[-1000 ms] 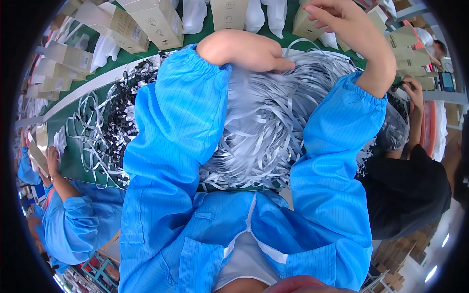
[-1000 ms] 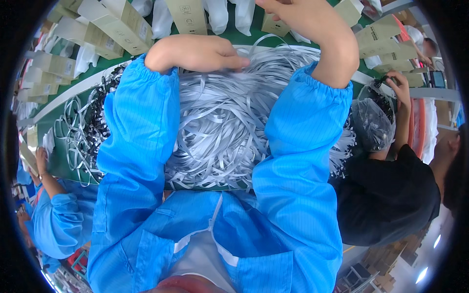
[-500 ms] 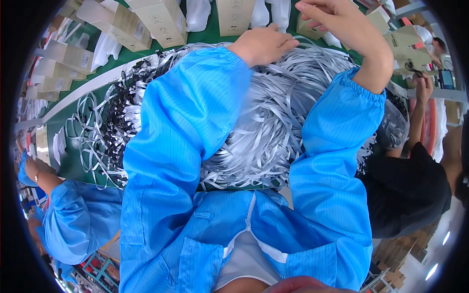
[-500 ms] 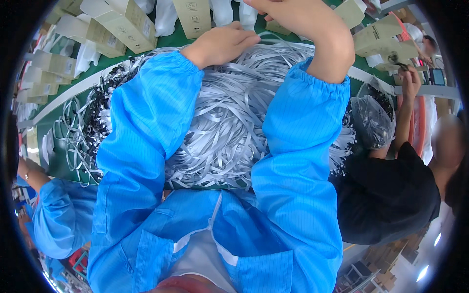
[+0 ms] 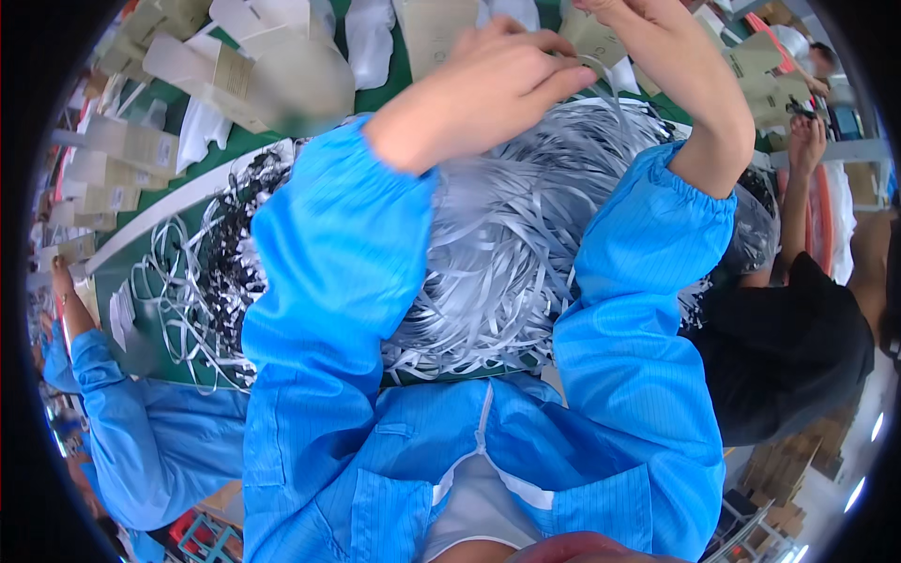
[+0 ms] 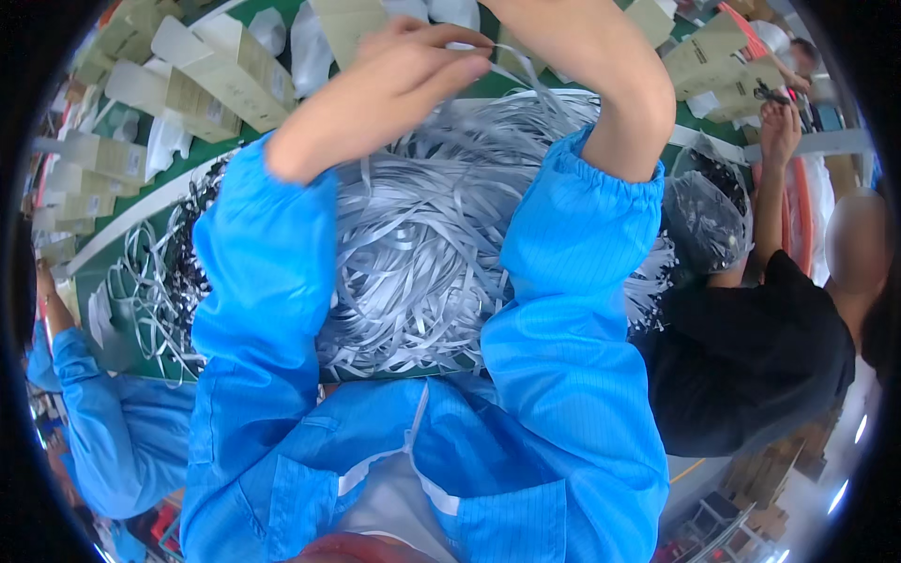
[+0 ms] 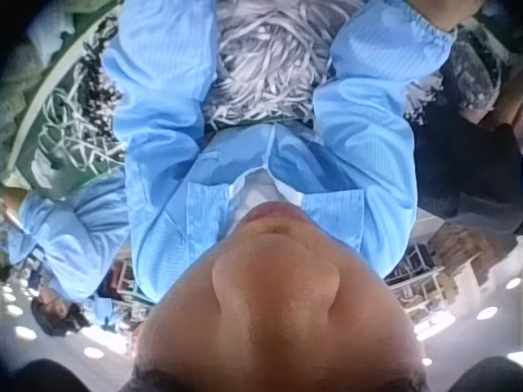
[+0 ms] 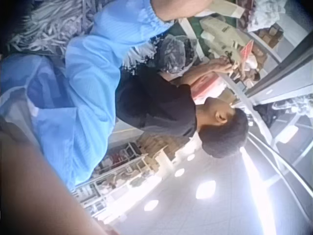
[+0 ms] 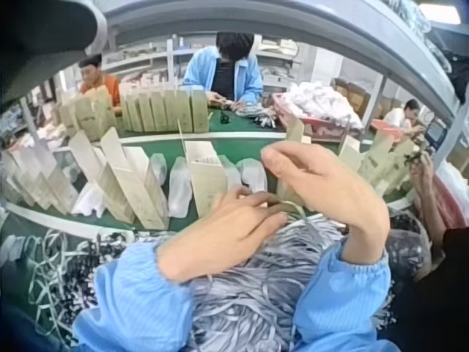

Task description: Placing white components into boxes with shredded filler material on an assembly line.

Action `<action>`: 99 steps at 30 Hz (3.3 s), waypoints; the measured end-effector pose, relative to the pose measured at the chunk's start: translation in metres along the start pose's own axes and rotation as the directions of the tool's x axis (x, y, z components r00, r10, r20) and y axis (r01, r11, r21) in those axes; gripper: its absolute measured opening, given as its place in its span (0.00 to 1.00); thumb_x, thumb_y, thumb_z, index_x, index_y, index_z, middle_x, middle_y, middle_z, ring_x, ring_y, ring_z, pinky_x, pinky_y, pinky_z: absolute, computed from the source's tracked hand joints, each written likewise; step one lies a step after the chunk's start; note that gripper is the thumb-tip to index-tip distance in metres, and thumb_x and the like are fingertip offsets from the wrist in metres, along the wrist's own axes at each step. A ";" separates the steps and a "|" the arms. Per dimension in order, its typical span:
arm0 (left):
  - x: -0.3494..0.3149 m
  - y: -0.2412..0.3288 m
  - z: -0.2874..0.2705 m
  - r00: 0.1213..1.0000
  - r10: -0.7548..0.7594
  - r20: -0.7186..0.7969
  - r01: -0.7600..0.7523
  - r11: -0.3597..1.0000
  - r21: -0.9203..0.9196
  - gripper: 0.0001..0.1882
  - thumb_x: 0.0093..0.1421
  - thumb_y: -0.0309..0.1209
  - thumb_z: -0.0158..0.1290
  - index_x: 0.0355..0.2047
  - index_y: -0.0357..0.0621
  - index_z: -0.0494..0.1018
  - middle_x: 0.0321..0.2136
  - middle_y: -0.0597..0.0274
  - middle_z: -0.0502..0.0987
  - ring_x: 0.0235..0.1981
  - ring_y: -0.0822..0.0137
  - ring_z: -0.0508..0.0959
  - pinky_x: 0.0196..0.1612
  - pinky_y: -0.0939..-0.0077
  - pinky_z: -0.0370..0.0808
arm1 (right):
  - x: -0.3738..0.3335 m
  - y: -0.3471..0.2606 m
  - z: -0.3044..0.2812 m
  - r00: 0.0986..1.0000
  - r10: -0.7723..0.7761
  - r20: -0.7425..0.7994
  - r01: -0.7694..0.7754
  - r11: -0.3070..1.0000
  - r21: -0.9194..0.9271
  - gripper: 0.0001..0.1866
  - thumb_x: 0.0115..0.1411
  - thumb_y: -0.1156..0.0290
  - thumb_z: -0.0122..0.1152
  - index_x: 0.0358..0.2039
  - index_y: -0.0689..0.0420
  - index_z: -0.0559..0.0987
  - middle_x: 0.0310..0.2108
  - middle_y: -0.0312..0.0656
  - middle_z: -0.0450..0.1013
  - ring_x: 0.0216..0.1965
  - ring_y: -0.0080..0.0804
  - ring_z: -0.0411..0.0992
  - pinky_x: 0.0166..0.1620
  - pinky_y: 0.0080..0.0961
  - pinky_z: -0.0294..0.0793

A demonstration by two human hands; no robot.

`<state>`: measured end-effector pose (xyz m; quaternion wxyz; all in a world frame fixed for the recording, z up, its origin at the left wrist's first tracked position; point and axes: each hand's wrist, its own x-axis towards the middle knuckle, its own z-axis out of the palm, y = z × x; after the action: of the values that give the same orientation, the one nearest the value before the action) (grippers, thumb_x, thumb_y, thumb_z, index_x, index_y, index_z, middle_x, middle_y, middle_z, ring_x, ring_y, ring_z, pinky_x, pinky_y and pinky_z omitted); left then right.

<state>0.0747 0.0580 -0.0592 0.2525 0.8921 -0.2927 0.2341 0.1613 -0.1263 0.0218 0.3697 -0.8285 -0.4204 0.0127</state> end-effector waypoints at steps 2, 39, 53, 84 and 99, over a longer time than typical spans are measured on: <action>-0.001 0.007 -0.021 0.999 0.039 -0.030 -0.036 0.994 0.106 0.25 0.76 0.45 0.38 0.54 0.42 0.78 0.58 0.52 0.75 0.55 0.45 0.71 0.62 0.50 0.64 | -0.007 -0.002 -0.005 0.997 -0.047 -0.052 0.052 0.995 0.082 0.22 0.72 0.57 0.58 0.54 0.64 0.79 0.41 0.41 0.80 0.40 0.25 0.76 0.41 0.24 0.75; 0.014 0.048 -0.034 0.809 -0.183 -0.559 -0.162 0.844 -0.512 0.24 0.65 0.32 0.62 0.58 0.37 0.71 0.55 0.50 0.69 0.51 0.54 0.77 0.57 0.58 0.74 | -0.034 -0.063 -0.015 0.991 0.124 0.057 -0.136 0.924 0.356 0.12 0.73 0.66 0.58 0.41 0.63 0.80 0.35 0.33 0.75 0.34 0.17 0.68 0.36 0.18 0.66; 0.015 0.032 -0.044 0.941 -0.335 -0.041 0.056 0.274 -0.960 0.25 0.78 0.46 0.39 0.57 0.38 0.75 0.43 0.54 0.82 0.44 0.63 0.81 0.48 0.68 0.77 | -0.055 -0.063 -0.020 0.897 0.055 -0.439 0.210 0.820 0.532 0.09 0.65 0.69 0.68 0.40 0.61 0.84 0.30 0.34 0.79 0.27 0.18 0.71 0.30 0.19 0.67; 0.015 0.043 -0.066 0.634 -0.766 0.109 0.370 0.176 -0.912 0.48 0.68 0.72 0.18 0.48 0.39 0.70 0.20 0.66 0.69 0.17 0.77 0.63 0.20 0.82 0.60 | 0.001 -0.049 0.032 0.974 -0.204 -0.096 0.217 0.965 0.149 0.16 0.60 0.84 0.64 0.50 0.70 0.81 0.42 0.50 0.82 0.41 0.30 0.82 0.45 0.21 0.83; -0.016 -0.001 -0.039 0.754 -0.566 0.334 0.607 0.795 -0.022 0.27 0.74 0.50 0.42 0.58 0.45 0.76 0.47 0.47 0.82 0.51 0.41 0.79 0.52 0.53 0.74 | 0.018 -0.009 0.003 0.511 0.034 -0.859 0.376 0.889 0.260 0.12 0.66 0.78 0.65 0.49 0.66 0.84 0.39 0.42 0.82 0.39 0.25 0.81 0.45 0.18 0.82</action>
<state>0.0530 0.0882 -0.0387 0.3211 0.9456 -0.0482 -0.0196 0.1656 -0.1084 0.0301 0.6922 -0.5835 -0.2568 -0.3383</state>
